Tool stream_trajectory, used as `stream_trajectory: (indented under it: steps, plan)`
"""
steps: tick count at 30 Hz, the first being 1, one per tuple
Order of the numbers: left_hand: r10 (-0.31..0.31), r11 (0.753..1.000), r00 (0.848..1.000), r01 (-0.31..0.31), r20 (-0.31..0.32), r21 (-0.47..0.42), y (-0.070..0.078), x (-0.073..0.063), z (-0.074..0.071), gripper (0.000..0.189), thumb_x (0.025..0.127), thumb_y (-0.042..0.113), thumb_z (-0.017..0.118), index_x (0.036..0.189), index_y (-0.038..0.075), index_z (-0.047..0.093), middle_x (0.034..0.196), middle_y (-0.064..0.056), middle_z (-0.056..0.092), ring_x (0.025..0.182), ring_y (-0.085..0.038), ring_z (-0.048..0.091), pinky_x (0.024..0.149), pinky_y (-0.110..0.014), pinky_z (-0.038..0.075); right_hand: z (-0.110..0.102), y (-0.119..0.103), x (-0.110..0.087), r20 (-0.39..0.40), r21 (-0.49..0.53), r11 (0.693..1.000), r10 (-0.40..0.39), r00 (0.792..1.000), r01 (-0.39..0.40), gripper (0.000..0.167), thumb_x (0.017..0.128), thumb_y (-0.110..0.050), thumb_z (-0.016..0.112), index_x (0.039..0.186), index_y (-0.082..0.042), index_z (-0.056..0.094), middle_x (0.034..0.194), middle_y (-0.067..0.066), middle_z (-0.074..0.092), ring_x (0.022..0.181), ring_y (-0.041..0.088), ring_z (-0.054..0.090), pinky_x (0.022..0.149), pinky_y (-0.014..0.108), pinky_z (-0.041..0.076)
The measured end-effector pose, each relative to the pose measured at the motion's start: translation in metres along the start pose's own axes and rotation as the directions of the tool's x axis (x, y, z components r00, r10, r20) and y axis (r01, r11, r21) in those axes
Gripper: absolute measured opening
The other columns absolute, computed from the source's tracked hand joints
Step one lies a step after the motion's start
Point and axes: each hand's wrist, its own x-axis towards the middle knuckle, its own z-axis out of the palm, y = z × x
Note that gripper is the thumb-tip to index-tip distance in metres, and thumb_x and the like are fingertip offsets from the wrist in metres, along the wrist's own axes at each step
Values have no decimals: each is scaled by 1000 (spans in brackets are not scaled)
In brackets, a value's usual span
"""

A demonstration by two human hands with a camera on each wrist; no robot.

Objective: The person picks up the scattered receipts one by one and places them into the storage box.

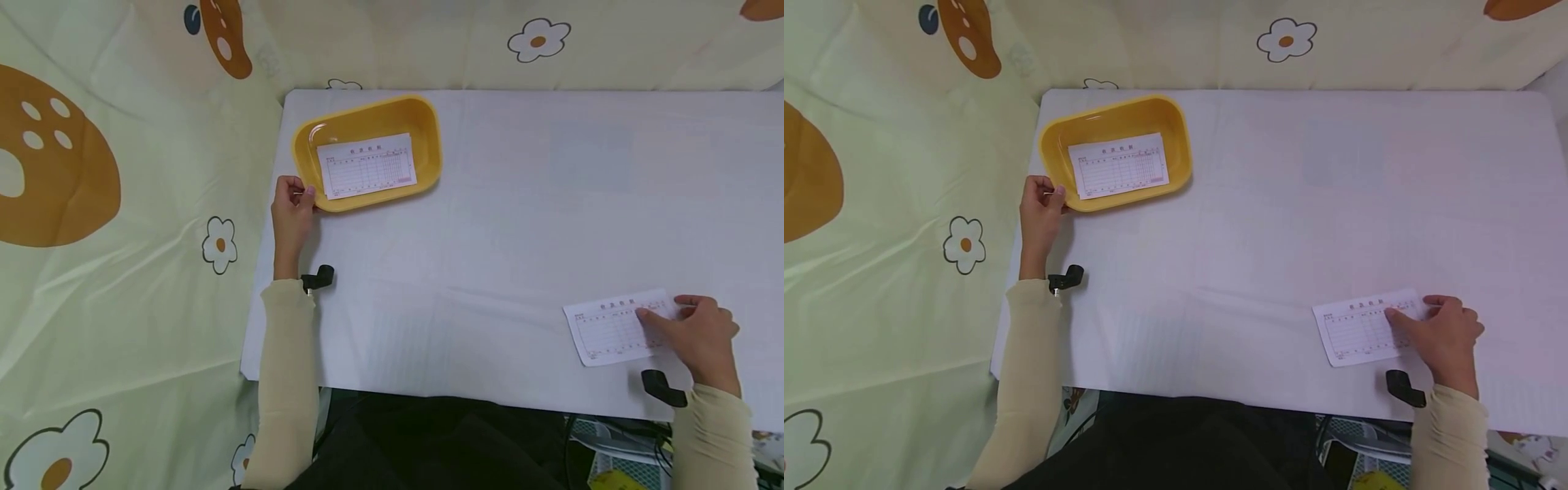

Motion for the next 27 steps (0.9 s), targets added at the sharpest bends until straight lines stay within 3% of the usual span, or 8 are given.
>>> stream_trajectory:
  steps: [12,23,27]
  plan:
    - [58,998,998,-58,-10,2,-1,-1,2,15,111,13,59,122,9,49,111,-7,54,95,-19,54,81,-25,54,3,6,4,-15,25,1000,-17,1000,17,79,103,-30,71,145,26,34,133,46,38,123,59,26,74,50,35]
    - [44,999,999,-44,-13,10,-1,-2,1,17,111,14,60,123,9,49,111,-6,54,95,-18,54,81,-25,55,7,10,5,-3,55,998,-3,1000,3,78,103,-33,69,143,26,36,135,46,37,127,59,25,77,53,38]
    - [41,999,999,-41,-14,12,-1,-3,0,17,111,14,60,123,9,49,111,-6,54,95,-19,54,81,-25,55,6,8,3,-2,62,998,7,1000,-7,80,103,-33,70,143,26,33,132,45,38,120,59,33,78,56,40]
